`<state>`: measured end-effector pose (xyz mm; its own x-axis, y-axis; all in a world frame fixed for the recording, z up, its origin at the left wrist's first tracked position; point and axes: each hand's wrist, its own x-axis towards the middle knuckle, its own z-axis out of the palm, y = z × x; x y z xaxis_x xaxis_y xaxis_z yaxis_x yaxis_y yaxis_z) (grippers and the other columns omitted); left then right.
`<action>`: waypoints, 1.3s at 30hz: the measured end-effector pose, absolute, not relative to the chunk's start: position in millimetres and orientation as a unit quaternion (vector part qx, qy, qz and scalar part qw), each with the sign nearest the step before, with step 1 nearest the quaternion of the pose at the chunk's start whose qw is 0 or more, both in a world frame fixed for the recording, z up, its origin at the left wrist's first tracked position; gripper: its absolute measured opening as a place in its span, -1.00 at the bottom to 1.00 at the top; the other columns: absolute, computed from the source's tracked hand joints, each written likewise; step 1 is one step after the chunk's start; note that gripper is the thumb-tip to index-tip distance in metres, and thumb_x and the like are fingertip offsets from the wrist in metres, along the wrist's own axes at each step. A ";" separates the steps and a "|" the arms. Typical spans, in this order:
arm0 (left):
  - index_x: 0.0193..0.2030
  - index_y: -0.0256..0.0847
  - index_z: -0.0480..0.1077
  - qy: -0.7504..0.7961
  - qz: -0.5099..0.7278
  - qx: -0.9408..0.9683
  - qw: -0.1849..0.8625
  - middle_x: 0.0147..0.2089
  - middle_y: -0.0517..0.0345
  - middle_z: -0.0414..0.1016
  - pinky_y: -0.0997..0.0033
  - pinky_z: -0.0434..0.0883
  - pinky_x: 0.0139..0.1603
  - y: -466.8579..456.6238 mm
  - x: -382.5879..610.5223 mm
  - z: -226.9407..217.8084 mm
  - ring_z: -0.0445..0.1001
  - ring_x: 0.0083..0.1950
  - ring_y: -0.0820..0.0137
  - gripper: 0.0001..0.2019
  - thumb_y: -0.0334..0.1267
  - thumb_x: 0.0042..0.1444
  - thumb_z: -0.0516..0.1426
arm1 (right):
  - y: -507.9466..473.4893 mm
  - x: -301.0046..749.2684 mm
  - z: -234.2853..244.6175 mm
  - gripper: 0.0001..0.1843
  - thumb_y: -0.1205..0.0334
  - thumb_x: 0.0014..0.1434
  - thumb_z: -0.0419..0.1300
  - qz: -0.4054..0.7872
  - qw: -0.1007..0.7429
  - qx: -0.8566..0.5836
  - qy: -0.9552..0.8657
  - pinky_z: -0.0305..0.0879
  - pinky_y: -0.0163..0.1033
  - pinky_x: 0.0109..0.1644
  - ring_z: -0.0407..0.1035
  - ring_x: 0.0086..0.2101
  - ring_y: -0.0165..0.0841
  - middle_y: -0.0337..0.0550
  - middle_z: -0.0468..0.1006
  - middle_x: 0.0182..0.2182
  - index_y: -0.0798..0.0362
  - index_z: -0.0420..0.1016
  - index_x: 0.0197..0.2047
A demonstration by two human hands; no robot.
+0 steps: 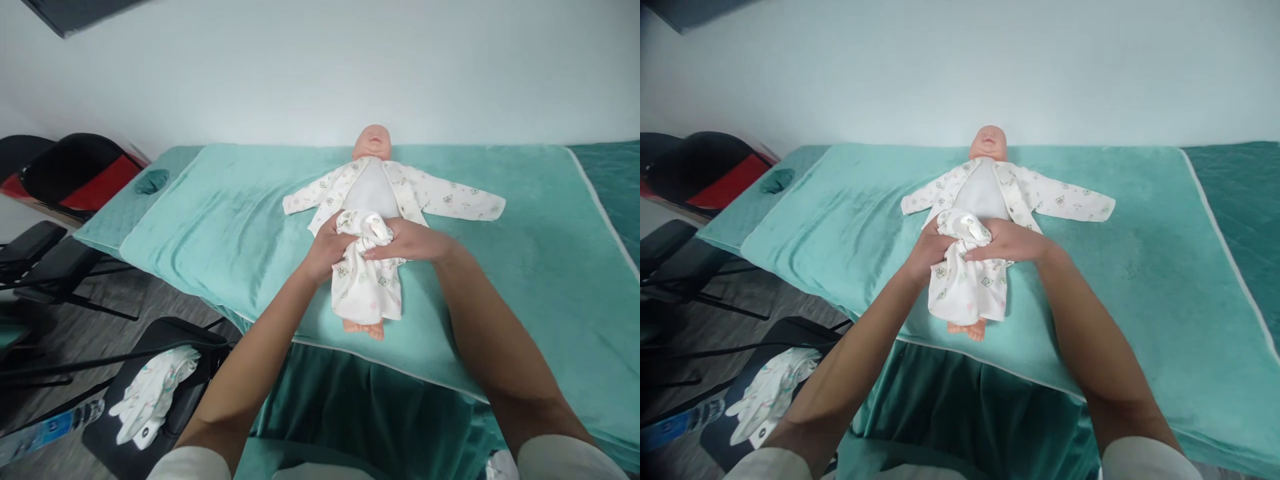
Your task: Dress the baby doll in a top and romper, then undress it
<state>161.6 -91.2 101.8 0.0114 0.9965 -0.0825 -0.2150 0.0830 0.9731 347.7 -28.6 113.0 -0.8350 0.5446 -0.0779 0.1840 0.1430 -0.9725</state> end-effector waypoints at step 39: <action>-0.30 -0.21 0.48 0.614 0.618 0.129 0.473 -0.37 0.24 0.47 0.47 0.28 -0.21 -290.3 220.3 47.5 0.34 -0.31 0.47 -0.72 -0.07 0.03 0.38 | -55.1 319.4 114.2 -0.80 0.20 0.05 0.27 0.209 -0.021 -0.337 -0.918 0.06 -0.25 -0.32 0.47 -0.26 -0.26 -0.24 0.67 -0.23 -0.09 0.61 -0.21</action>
